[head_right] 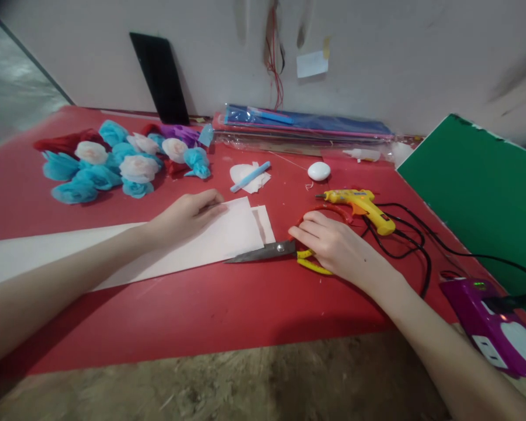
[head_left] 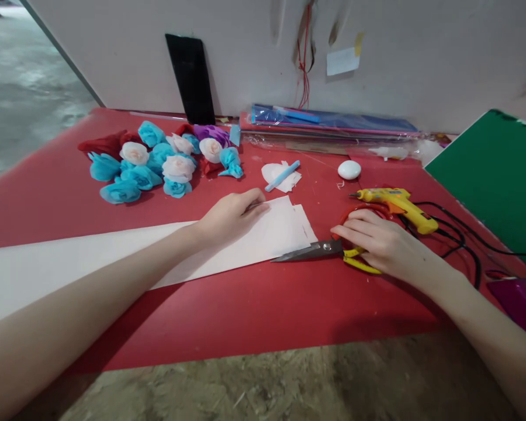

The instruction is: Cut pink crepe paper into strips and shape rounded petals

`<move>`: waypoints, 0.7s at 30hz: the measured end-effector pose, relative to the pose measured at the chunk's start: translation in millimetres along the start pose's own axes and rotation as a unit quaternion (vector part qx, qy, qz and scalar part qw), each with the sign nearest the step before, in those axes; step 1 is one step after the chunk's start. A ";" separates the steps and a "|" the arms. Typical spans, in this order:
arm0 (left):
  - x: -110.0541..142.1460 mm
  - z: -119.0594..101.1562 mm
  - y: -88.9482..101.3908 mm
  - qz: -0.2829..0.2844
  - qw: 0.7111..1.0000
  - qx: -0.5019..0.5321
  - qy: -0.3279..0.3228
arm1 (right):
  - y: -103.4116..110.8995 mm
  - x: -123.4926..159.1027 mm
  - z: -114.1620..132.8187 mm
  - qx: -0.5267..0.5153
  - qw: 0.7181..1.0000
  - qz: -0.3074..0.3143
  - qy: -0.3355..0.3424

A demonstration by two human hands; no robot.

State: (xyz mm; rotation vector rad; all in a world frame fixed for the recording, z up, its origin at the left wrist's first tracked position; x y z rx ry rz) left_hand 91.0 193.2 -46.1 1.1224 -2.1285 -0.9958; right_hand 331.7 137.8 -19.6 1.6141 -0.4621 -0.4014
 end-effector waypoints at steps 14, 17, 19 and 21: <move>0.9 -2.1 0.9 -0.005 1.000 0.009 -0.004 | 2.8 -13.6 6.9 -0.111 0.992 0.049 -0.024; 1.4 -1.2 0.6 -0.005 1.000 0.009 -0.007 | 3.2 -12.9 6.6 -0.101 0.994 0.045 -0.025; 1.6 -0.6 0.3 -0.006 1.000 0.008 -0.008 | 4.4 -13.9 6.8 -0.078 0.996 0.031 -0.014; 1.5 -0.4 0.1 -0.006 1.000 0.008 -0.010 | 4.9 -15.8 7.5 -0.054 0.998 0.027 -0.002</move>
Point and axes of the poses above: each hand's wrist, its own x-axis away from the middle knuckle, its own y-axis out of the back of the hand, z = x × y, the point moved 4 cm from there along -x, towards the middle knuckle, and after that the axes turned 13 degrees about z, right-handed, at the moved point
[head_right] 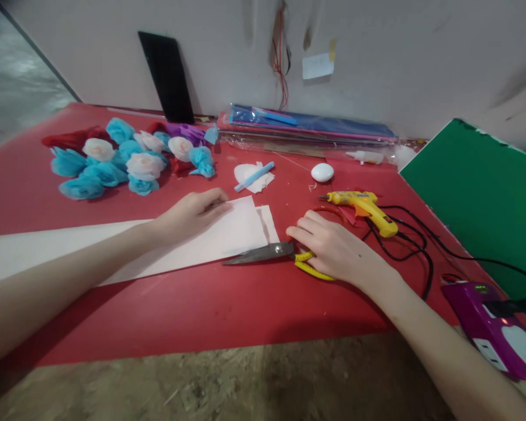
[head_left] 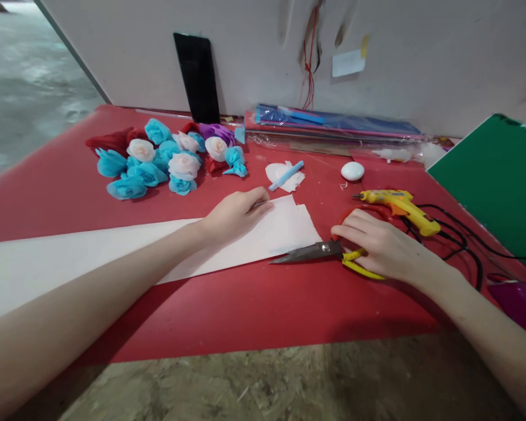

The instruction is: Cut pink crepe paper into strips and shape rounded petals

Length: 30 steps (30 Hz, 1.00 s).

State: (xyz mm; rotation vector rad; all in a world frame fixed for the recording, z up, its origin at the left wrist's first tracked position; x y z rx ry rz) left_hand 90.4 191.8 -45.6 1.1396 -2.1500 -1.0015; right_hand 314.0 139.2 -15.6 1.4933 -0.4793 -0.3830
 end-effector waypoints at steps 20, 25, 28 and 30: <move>-0.5 -1.9 1.0 -0.003 1.000 -0.007 -0.002 | -3.3 -16.3 7.9 -0.009 0.998 0.067 -0.012; -0.7 0.0 0.2 -0.002 1.000 -0.015 -0.005 | -5.1 -13.6 8.4 0.010 0.998 0.059 0.007; -0.5 0.9 0.0 -0.002 1.000 -0.017 -0.004 | -6.2 -11.9 7.1 0.018 0.999 0.049 0.016; -0.2 0.8 0.0 -0.001 1.000 -0.017 -0.003 | -6.6 -11.7 6.3 0.019 0.999 0.042 0.021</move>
Point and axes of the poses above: each hand's wrist, its own x-axis away from the middle knuckle, its own y-axis out of the back of the hand, z = x × y, the point moved 4 cm from there along -x, towards the middle knuckle, and after that the axes turned 13 degrees about z, right-handed, at the moved point
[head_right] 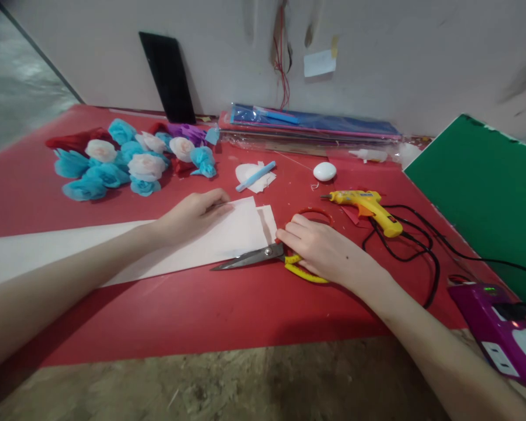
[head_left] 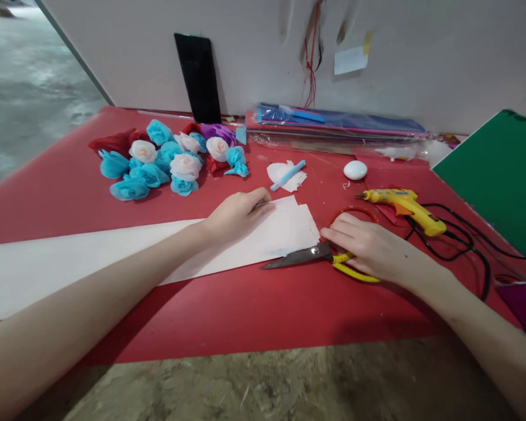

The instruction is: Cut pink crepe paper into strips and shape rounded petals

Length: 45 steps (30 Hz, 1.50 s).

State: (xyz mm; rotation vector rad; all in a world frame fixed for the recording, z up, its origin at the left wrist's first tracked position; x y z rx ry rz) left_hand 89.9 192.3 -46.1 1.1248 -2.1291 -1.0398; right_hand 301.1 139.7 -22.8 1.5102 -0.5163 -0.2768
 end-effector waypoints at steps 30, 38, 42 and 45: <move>-1.6 -1.1 0.4 0.001 1.000 0.001 -0.004 | 6.6 -5.2 7.9 -0.037 0.999 0.016 -0.030; -1.7 0.5 -0.9 -0.002 1.000 0.003 -0.010 | 7.6 -11.2 12.0 -0.009 0.999 0.019 -0.027; -1.1 0.4 -1.1 -0.001 1.000 0.003 -0.009 | 11.0 -13.7 14.2 0.012 1.000 0.006 -0.019; -0.6 0.5 -0.8 -0.001 1.000 0.003 -0.010 | 11.7 -15.2 16.2 0.026 1.000 0.003 -0.013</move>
Point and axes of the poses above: each hand's wrist, its own x-axis away from the middle knuckle, its own y-axis out of the back of the hand, z = x × y, the point moved 4 cm from there along -x, towards the middle knuckle, and after that the axes turned 13 degrees about z, right-handed, at the moved point
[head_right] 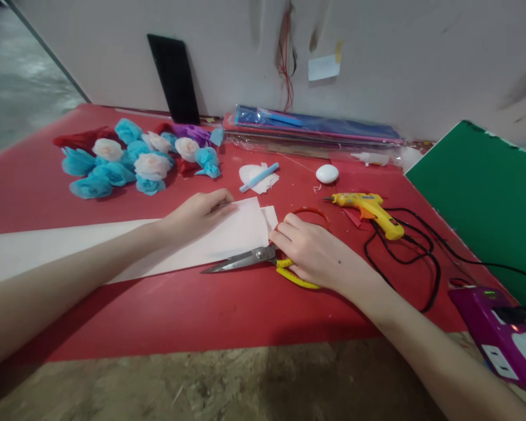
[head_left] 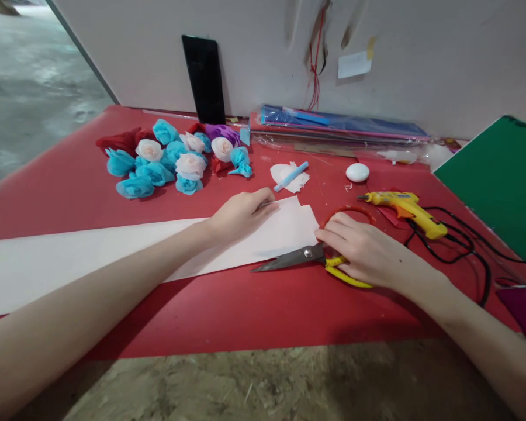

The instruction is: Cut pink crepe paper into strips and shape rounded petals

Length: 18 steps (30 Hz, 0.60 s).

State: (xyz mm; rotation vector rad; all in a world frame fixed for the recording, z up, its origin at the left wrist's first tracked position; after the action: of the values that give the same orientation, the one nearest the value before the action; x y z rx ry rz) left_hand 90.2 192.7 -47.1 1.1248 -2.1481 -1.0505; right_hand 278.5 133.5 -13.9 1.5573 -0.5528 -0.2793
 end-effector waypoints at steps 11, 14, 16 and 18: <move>-1.0 -3.9 1.7 -0.004 1.000 0.000 0.001 | -0.2 -3.6 -0.1 0.027 0.999 -0.025 0.031; -1.0 -3.3 1.8 -0.004 1.000 0.000 0.002 | 1.7 -2.0 -0.8 0.023 0.998 -0.037 0.040; -0.9 -2.8 1.7 -0.003 1.000 0.001 0.002 | 2.1 -0.1 -1.5 0.019 0.998 -0.045 0.046; -0.9 -2.6 1.5 -0.002 1.000 0.002 0.001 | 1.6 1.9 -2.3 0.014 0.998 -0.046 0.049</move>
State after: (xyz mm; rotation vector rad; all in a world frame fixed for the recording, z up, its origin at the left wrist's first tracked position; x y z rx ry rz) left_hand 91.8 192.9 -44.4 1.1324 -2.1480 -1.0471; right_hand 281.0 134.6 -11.9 1.6175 -0.4102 -0.2654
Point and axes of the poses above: each hand's wrist, its own x-axis away from the middle knuckle, its own y-axis out of the back of the hand, z = x × y, the point moved 4 cm from there along -x, towards the middle knuckle, and after that the axes turned 13 degrees about z, right-handed, at the moved point
